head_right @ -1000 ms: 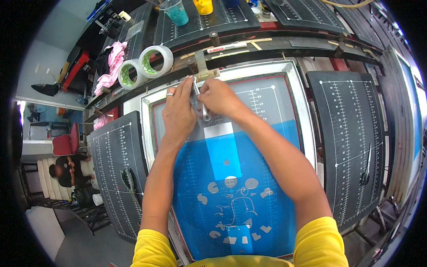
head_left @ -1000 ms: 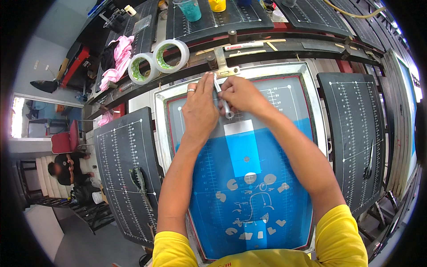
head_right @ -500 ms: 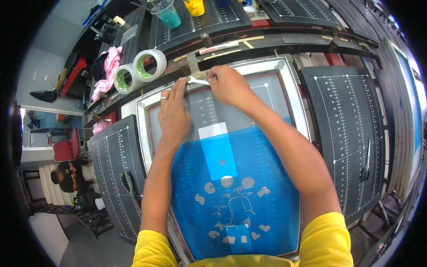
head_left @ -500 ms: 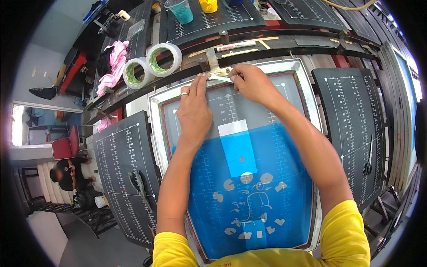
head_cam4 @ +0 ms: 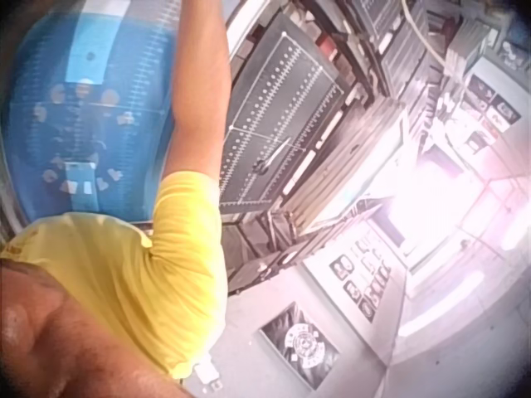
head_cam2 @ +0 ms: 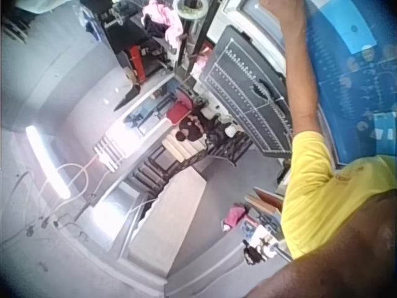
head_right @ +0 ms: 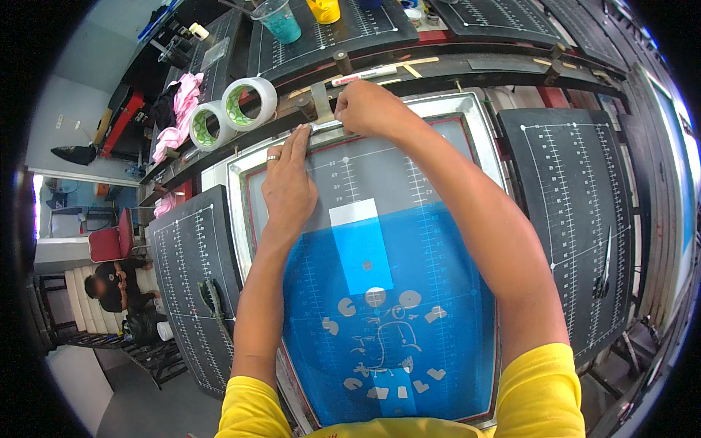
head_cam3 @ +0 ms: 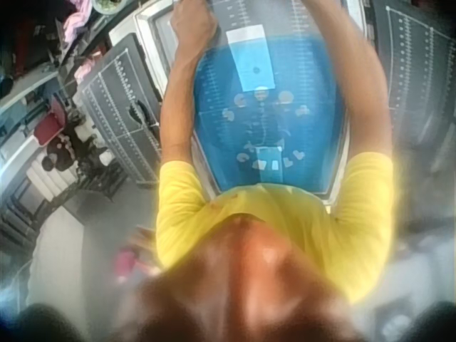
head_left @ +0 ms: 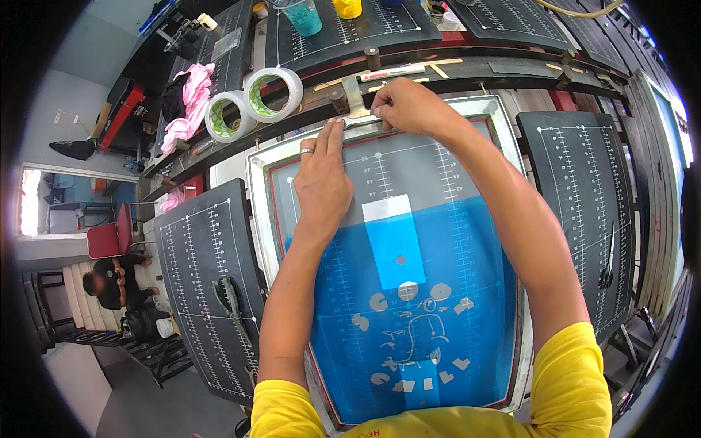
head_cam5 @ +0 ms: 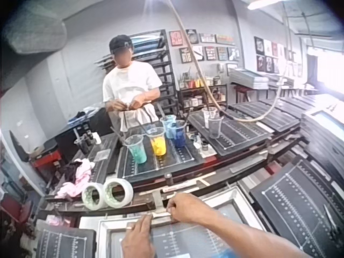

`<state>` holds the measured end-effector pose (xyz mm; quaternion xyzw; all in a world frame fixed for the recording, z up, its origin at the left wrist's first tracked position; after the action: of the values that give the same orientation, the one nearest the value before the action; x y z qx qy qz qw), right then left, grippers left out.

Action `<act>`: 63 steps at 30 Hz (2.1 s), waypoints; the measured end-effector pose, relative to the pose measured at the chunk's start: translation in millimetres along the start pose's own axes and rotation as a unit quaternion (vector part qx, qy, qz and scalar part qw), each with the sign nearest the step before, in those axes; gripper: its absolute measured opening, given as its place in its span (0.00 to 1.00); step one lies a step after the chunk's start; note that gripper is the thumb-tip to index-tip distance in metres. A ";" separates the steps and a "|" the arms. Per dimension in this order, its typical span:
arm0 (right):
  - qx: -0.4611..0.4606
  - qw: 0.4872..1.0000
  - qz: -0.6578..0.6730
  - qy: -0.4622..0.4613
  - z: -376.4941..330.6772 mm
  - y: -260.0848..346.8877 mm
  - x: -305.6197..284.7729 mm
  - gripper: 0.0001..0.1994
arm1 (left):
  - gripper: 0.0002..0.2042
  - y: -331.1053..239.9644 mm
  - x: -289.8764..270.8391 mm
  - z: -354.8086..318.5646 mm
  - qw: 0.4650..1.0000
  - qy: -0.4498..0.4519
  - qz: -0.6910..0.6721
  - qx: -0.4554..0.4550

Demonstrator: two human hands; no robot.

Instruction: The person prepares a screen for printing by applying tape to the edges of the screen frame and tightening the mounting bolts using a wrench. They then lift the frame to check the alignment on the table.

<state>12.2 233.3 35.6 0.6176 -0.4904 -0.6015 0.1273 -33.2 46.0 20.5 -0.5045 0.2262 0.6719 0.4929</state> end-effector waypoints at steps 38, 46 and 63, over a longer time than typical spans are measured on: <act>-0.026 0.999 0.033 -0.031 -2.7 -10.1 7.5 0.10 | 0.31 0.9 0.1 0.0 0.999 -0.001 -0.033 -0.007; 0.065 0.979 0.176 0.075 -23.3 3.7 23.5 0.07 | 0.31 5.6 -1.8 -2.2 0.999 -0.008 -0.030 -0.004; 0.095 0.965 0.245 -0.017 -53.8 -4.5 41.4 0.07 | 0.31 2.2 -5.6 -0.5 0.999 -0.001 -0.041 -0.007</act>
<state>52.4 180.8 19.8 0.4777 -0.6837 -0.5129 0.2031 -34.9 42.2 25.0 -0.5161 0.2001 0.6531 0.5169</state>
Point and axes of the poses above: each hand's wrist, its own z-axis towards the middle knuckle, its own x-axis out of the palm, y = z × x, the point moved 3 cm from there along z, towards the middle knuckle, and after that the axes turned 6 degrees about x, right-handed, at the moved point
